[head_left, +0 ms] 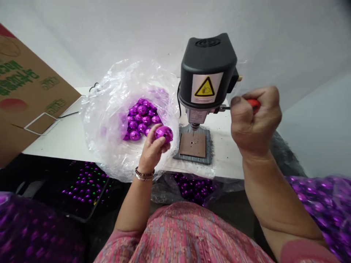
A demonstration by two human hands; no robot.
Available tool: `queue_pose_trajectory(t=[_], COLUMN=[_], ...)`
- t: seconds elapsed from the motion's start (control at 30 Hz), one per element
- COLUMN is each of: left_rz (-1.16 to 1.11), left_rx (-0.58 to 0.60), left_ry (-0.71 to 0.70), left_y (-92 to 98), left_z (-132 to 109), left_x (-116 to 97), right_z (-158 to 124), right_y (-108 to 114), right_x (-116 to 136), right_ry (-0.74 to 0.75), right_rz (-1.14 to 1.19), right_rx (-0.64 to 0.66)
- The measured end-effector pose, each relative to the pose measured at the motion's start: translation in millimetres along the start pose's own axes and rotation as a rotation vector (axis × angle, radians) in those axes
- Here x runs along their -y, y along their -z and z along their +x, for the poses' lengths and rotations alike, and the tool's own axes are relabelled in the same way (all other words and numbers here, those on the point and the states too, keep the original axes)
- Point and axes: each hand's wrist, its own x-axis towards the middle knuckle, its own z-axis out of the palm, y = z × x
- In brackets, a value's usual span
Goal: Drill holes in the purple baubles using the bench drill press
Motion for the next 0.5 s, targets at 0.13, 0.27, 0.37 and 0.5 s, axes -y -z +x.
queue_pose_trajectory(t=[0.13, 0.27, 0.37, 0.5], left_rz=[-0.184, -0.162, -0.025, 0.303], left_rx=[0.257, 0.141, 0.060, 0.003], left_ry=[0.284, 0.358, 0.345, 0.264], left_y=[-23.6, -29.2, -29.1, -33.2], left_z=[-15.8, -3.6, 10.1, 23.1], left_x=[19.5, 50.7, 57.0, 54.9], right_z=[27.2, 51.5, 59.2, 59.6], right_y=[-2.9, -6.5, -8.3, -9.0], right_x=[5.4, 11.3, 12.4, 10.5], right_ry=[-0.131, -0.293, -0.327, -0.337], right_rz=[0.021, 0.032, 0.041, 0.066], right_rx=[0.095, 0.167, 0.190, 0.201])
